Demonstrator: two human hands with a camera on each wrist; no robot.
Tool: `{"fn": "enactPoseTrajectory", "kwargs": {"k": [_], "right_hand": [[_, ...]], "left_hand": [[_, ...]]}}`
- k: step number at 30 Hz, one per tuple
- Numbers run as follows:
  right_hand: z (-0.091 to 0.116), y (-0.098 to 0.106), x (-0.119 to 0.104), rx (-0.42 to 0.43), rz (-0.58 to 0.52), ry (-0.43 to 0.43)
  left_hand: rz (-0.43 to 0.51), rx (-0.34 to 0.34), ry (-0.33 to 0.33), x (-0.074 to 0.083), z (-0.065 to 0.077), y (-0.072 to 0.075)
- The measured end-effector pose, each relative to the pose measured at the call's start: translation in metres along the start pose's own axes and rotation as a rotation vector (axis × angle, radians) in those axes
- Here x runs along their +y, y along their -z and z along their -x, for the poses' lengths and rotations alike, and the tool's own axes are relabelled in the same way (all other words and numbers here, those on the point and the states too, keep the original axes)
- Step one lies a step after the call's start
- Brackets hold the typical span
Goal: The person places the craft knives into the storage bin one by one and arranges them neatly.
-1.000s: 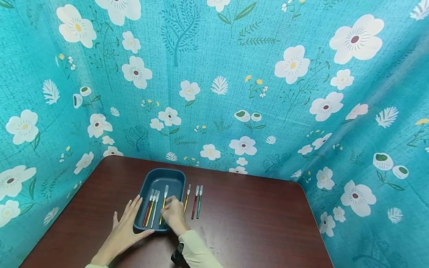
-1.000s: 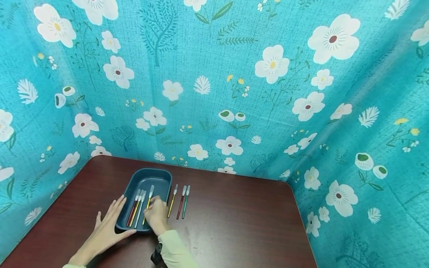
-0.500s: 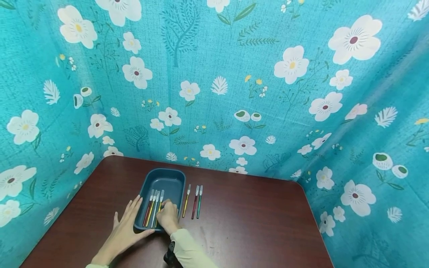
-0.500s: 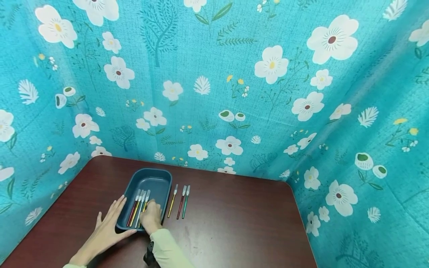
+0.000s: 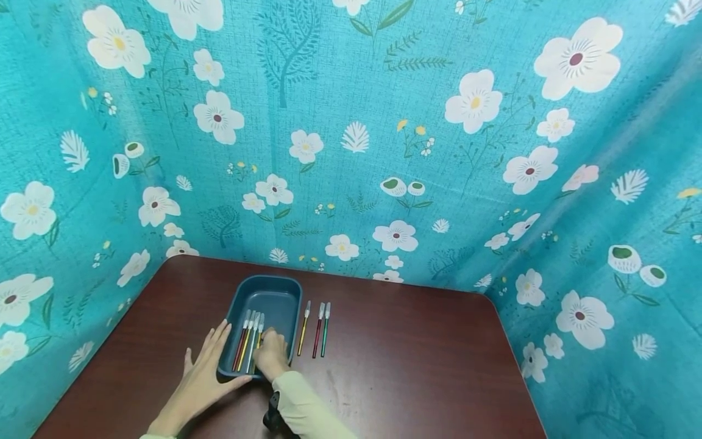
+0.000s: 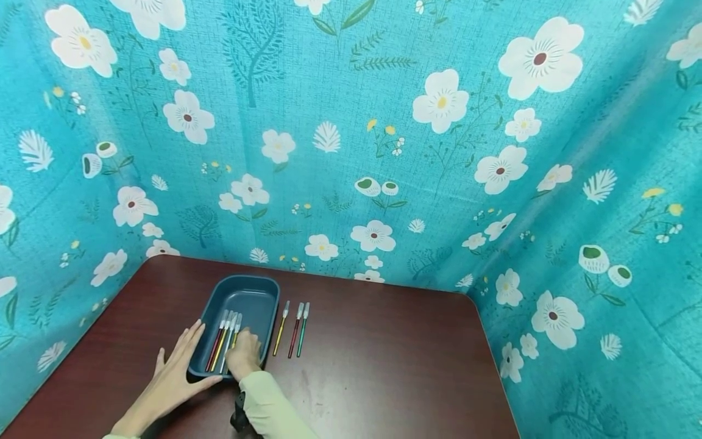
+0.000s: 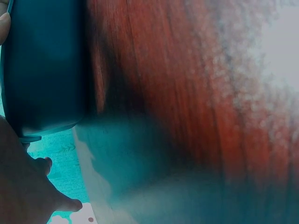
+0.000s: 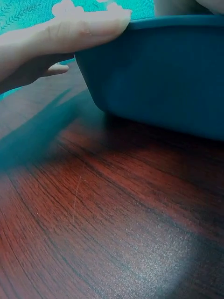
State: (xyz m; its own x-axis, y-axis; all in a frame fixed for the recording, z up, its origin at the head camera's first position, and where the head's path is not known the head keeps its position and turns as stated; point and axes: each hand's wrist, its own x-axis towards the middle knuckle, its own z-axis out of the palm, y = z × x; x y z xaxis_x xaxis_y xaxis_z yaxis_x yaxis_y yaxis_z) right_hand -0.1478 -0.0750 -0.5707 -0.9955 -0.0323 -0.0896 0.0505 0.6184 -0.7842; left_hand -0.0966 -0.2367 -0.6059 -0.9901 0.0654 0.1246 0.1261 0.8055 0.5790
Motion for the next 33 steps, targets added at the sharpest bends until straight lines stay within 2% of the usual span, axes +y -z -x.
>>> {"fn": "enactPoseTrajectory", "kwargs": {"k": [4, 10, 18, 25, 33], "right_hand": [[-0.001, -0.005, 0.000, 0.014, 0.018, -0.032], [-0.003, -0.009, 0.001, 0.032, 0.021, -0.026], [-0.003, -0.011, 0.006, 0.052, -0.012, 0.051], [-0.002, 0.001, 0.002, 0.103, -0.074, 0.205], [0.002, 0.021, -0.010, 0.059, -0.099, 0.209]], "left_hand": [[0.010, 0.006, 0.001, 0.000, 0.001, -0.001], [0.017, 0.012, 0.001, 0.000, 0.002, 0.000], [0.018, 0.020, -0.003, 0.002, 0.002, 0.002], [0.013, 0.000, 0.006, 0.004, 0.001, 0.003], [0.010, 0.002, 0.000, 0.002, 0.001, 0.002]]}}
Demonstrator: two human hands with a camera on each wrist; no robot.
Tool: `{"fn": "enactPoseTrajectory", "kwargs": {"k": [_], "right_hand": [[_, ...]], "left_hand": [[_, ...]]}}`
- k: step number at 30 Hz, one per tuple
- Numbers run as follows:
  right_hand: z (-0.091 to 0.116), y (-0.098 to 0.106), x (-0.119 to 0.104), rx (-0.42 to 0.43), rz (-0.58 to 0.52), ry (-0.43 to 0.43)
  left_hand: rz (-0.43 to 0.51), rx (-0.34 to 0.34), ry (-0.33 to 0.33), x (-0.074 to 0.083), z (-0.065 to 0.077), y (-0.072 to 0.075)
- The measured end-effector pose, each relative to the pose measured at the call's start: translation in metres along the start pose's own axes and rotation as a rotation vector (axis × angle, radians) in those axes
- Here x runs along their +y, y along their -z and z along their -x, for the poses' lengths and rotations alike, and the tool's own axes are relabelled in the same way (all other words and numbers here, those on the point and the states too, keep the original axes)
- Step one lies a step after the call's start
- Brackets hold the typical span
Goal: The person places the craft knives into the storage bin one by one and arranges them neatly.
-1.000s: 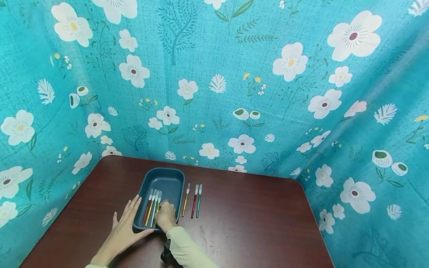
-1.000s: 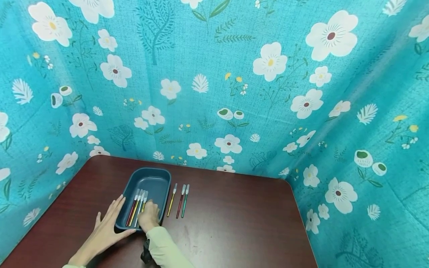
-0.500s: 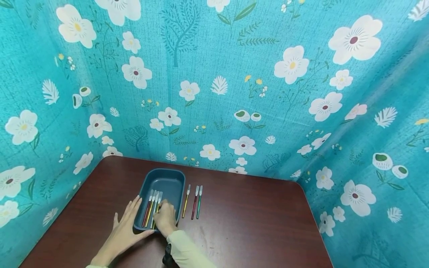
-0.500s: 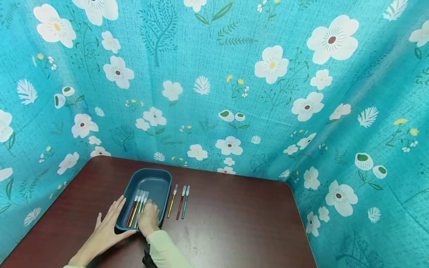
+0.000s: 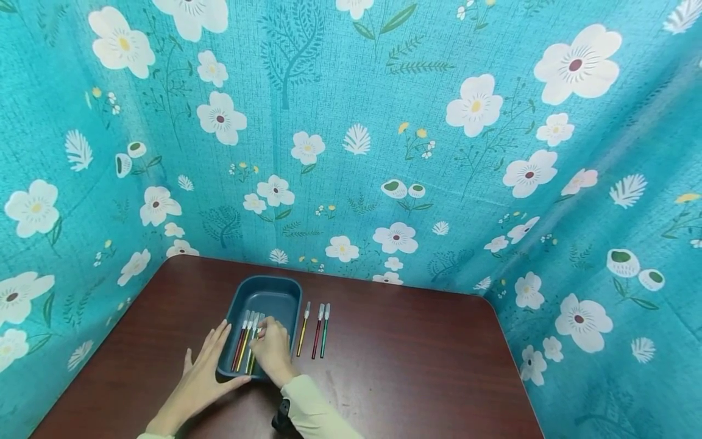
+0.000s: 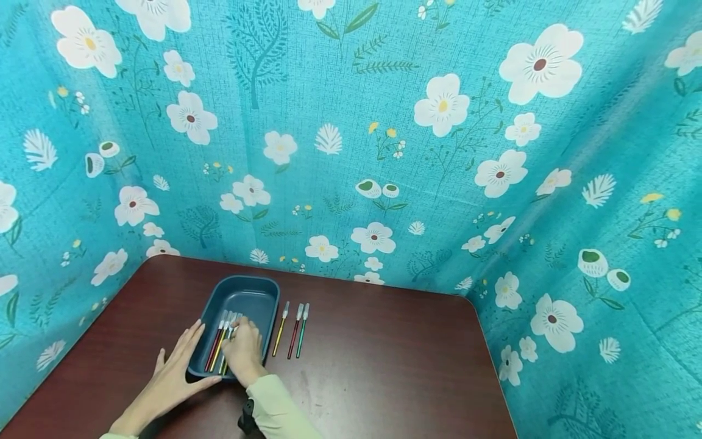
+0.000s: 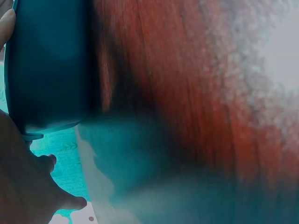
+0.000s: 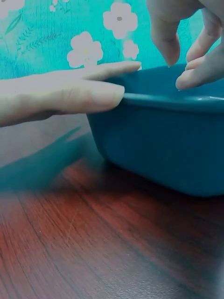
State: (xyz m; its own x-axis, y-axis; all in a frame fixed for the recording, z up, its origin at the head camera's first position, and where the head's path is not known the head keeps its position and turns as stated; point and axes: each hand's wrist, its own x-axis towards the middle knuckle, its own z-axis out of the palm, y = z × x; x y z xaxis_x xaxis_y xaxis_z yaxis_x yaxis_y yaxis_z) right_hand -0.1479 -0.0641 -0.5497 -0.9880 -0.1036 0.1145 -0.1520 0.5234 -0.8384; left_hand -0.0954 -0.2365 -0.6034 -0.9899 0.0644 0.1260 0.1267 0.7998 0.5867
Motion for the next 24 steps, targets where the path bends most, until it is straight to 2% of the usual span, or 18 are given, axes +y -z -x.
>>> {"fn": "enactPoseTrajectory", "kwargs": {"k": [14, 24], "right_hand": [[0.003, 0.024, 0.008, 0.053, -0.036, 0.078], [0.003, 0.041, 0.015, 0.076, -0.069, 0.114]], "left_hand": [[-0.028, -0.027, 0.023, 0.004, 0.000, 0.003], [0.008, -0.031, 0.042, 0.002, 0.000, 0.001]]}}
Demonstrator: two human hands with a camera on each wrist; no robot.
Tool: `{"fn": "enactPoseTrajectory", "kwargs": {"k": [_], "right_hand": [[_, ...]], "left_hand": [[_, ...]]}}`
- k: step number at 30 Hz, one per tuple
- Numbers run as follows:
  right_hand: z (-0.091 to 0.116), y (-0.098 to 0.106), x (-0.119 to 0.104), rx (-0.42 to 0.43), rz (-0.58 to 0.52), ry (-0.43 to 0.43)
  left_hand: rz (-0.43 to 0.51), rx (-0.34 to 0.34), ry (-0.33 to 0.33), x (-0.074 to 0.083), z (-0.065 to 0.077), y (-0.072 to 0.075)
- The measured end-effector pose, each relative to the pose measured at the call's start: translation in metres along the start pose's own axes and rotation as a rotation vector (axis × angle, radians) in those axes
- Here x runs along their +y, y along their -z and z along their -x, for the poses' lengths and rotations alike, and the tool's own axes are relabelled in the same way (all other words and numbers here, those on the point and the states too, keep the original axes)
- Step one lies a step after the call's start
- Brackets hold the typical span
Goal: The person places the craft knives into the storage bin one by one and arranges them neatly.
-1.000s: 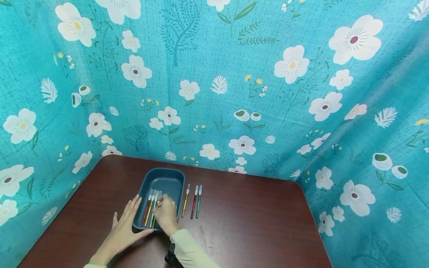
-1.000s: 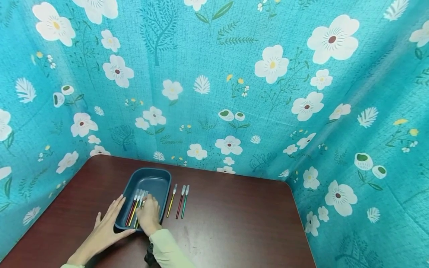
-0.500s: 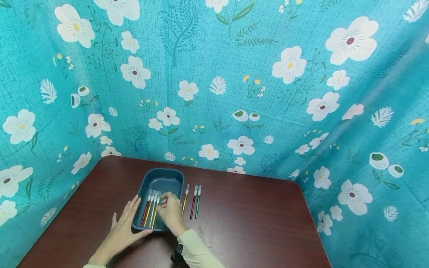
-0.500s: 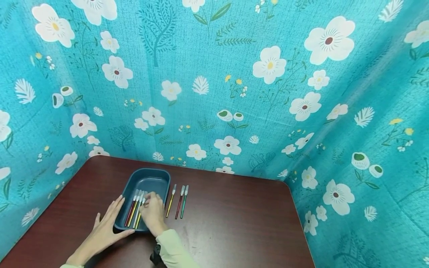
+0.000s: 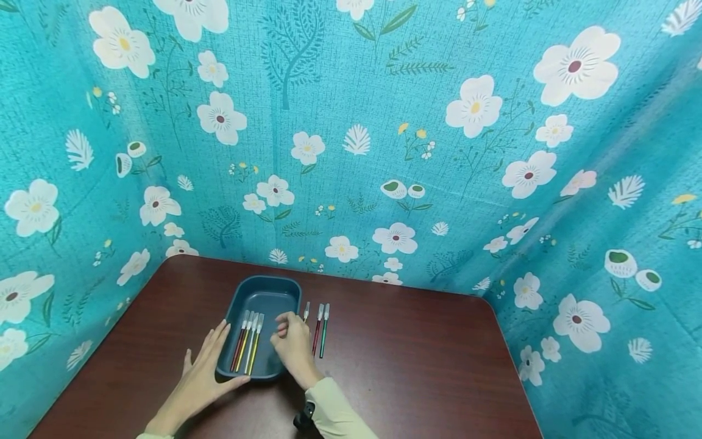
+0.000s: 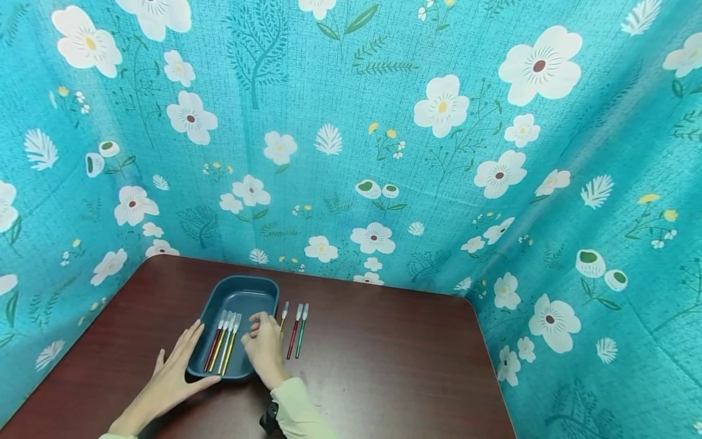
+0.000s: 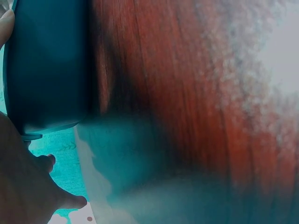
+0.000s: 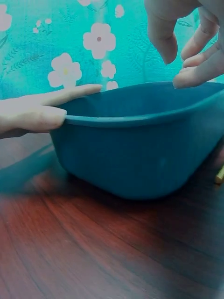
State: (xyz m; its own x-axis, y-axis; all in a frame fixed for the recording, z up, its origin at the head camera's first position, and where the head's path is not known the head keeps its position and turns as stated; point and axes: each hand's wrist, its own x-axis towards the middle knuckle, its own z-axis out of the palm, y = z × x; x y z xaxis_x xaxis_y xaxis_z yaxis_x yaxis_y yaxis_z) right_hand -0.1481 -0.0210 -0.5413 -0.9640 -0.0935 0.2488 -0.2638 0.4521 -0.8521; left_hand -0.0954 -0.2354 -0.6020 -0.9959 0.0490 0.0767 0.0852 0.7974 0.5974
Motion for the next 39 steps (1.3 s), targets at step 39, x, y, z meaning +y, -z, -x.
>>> {"fn": "enactPoseTrajectory", "kwargs": {"k": [39], "right_hand": [[-0.002, 0.043, 0.060, 0.094, 0.081, -0.068]], "left_hand": [[-0.002, -0.041, 0.033, 0.004, -0.001, 0.002]]}}
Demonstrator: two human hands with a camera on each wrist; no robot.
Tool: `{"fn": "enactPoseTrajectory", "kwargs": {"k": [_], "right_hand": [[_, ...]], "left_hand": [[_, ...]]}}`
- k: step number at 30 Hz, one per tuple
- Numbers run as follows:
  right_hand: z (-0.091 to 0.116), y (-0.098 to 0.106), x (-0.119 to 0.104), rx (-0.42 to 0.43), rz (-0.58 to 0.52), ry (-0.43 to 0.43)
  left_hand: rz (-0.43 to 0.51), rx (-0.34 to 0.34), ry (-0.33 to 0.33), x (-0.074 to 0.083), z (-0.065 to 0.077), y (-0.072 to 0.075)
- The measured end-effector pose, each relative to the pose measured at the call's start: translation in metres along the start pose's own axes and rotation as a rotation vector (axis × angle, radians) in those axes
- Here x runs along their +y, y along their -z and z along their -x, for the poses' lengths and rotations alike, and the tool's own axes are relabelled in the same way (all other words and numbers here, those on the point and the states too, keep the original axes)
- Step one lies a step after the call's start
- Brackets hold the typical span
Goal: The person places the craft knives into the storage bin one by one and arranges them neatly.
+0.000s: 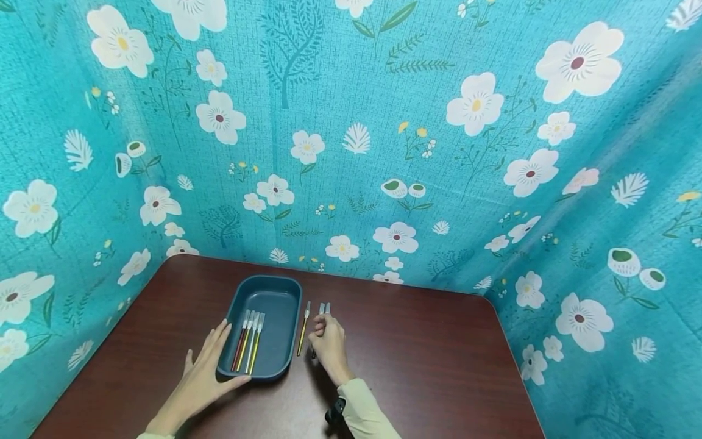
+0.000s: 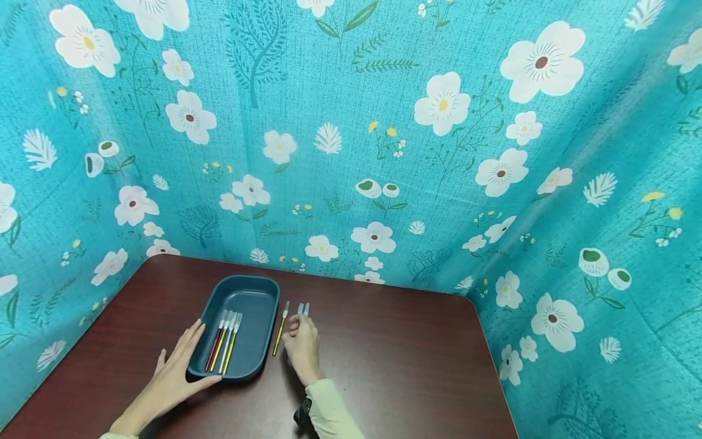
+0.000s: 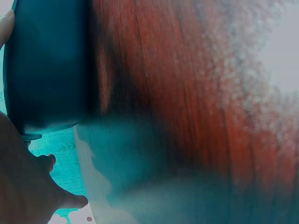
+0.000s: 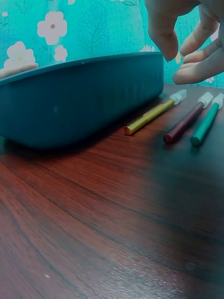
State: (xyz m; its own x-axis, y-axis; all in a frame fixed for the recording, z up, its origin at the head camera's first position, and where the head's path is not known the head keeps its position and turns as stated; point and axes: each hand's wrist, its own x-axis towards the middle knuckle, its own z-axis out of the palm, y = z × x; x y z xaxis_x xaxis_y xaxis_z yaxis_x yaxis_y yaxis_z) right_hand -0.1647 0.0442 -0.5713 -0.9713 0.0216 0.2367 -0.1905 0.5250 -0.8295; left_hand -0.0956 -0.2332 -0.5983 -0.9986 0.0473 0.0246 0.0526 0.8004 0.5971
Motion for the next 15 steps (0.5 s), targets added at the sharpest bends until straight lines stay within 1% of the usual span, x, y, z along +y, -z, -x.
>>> {"fn": "enactPoseTrajectory", "kwargs": {"k": [5, 9, 15], "right_hand": [[-0.001, 0.004, 0.006, -0.012, -0.006, -0.044], [0.000, 0.004, 0.012, -0.001, -0.002, -0.049], [0.001, 0.001, 0.023, 0.040, 0.059, -0.055]], "left_hand": [[-0.004, -0.002, 0.002, 0.000, -0.001, 0.000], [-0.013, -0.002, 0.007, 0.001, -0.001, 0.000], [-0.014, -0.004, 0.013, 0.000, -0.001, 0.000]]}}
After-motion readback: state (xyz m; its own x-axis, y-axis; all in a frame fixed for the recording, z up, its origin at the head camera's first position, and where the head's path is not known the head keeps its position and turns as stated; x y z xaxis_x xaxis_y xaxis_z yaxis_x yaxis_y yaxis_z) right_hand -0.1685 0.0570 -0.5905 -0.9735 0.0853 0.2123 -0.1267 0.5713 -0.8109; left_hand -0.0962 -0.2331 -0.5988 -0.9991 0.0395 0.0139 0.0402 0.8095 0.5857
